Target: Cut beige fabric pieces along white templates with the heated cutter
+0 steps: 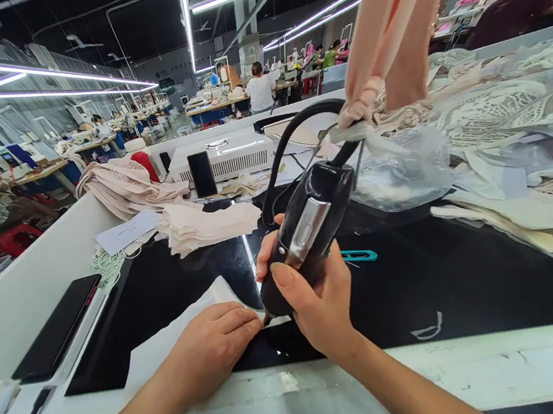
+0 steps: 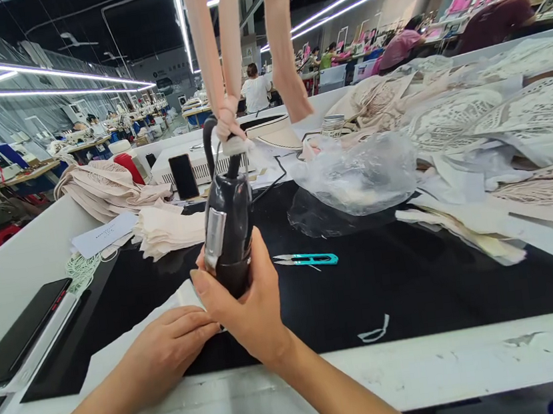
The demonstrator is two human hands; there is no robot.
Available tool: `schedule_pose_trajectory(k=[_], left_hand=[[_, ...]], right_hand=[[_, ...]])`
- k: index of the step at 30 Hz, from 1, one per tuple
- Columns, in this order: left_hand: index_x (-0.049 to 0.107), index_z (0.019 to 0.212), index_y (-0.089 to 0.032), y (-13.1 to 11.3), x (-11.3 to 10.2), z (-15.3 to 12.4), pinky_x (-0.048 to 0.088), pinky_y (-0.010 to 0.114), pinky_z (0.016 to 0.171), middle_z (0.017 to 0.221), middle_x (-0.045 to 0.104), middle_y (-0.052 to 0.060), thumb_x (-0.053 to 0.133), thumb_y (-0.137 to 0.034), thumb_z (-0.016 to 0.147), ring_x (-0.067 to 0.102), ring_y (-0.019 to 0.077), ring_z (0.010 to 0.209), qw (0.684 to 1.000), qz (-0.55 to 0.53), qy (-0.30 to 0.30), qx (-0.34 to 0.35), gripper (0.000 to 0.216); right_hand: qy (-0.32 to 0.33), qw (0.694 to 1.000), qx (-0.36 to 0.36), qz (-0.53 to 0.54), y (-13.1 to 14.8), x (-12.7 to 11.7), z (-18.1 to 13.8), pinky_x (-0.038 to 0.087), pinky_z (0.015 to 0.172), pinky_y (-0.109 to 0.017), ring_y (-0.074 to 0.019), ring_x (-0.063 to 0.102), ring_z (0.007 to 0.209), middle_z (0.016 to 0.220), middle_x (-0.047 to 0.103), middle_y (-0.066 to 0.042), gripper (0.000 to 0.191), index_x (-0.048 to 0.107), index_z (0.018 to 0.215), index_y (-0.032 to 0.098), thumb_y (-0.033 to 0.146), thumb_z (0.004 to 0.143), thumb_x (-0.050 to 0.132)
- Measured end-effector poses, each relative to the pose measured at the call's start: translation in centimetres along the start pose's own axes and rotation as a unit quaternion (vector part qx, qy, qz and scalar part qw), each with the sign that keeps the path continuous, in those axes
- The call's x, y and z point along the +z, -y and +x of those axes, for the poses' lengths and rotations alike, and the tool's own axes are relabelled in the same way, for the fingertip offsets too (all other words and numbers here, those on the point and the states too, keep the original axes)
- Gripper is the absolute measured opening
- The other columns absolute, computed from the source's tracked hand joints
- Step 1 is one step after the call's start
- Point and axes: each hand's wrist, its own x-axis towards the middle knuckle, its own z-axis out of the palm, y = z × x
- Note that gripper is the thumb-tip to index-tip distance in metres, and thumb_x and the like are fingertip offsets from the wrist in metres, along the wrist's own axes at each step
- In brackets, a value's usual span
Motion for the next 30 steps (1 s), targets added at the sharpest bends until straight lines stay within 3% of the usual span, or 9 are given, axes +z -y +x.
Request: schedule_pose_trajectory(k=[4,13,23,30], left_hand=[[0.077,0.140,-0.014,0.0,-0.1,0.0,0.076,0.037,0.101,0.125,0.090,0.012,0.051,-0.013,0.127,0.088,0.0247,0.112,1.000,0.005,0.005,0.002,0.029],[0.075,0.141,-0.011,-0.6,-0.7,0.5,0.073,0.035,0.107,0.126,0.088,0.012,0.049,-0.011,0.127,0.085,0.0246,0.115,0.999,0.031,0.042,-0.002,0.030],[0.075,0.134,-0.011,-0.6,0.5,0.7,0.070,0.033,0.105,0.126,0.085,0.013,0.052,-0.011,0.127,0.082,0.0230,0.115,0.997,0.032,0.070,-0.010,0.025],[0.076,0.129,-0.014,-0.6,0.7,0.9,0.069,0.034,0.101,0.124,0.086,0.011,0.050,-0.014,0.129,0.082,0.0235,0.110,0.996,0.037,0.084,-0.023,0.026]], right_hand=[[0.004,1.000,0.010,0.000,-0.2,-0.1,0.0,0.065,0.061,-0.030,-0.0153,0.068,0.064,0.086,0.077,0.004,0.031,0.066,0.105,0.029,0.038,0.092,0.093],[-0.021,1.000,0.000,0.019,-0.1,-0.8,0.1,0.063,0.056,-0.029,-0.0166,0.069,0.062,0.087,0.080,0.003,0.032,0.073,0.108,0.030,0.043,0.095,0.099],[-0.032,0.999,-0.004,0.027,-0.9,-1.9,0.0,0.067,0.063,-0.027,-0.0155,0.074,0.066,0.090,0.081,0.004,0.044,0.079,0.126,0.032,0.050,0.095,0.105],[-0.028,0.999,-0.011,0.016,-1.1,-2.0,0.0,0.068,0.066,-0.026,-0.0141,0.076,0.068,0.092,0.082,0.005,0.034,0.082,0.128,0.034,0.039,0.100,0.100]])
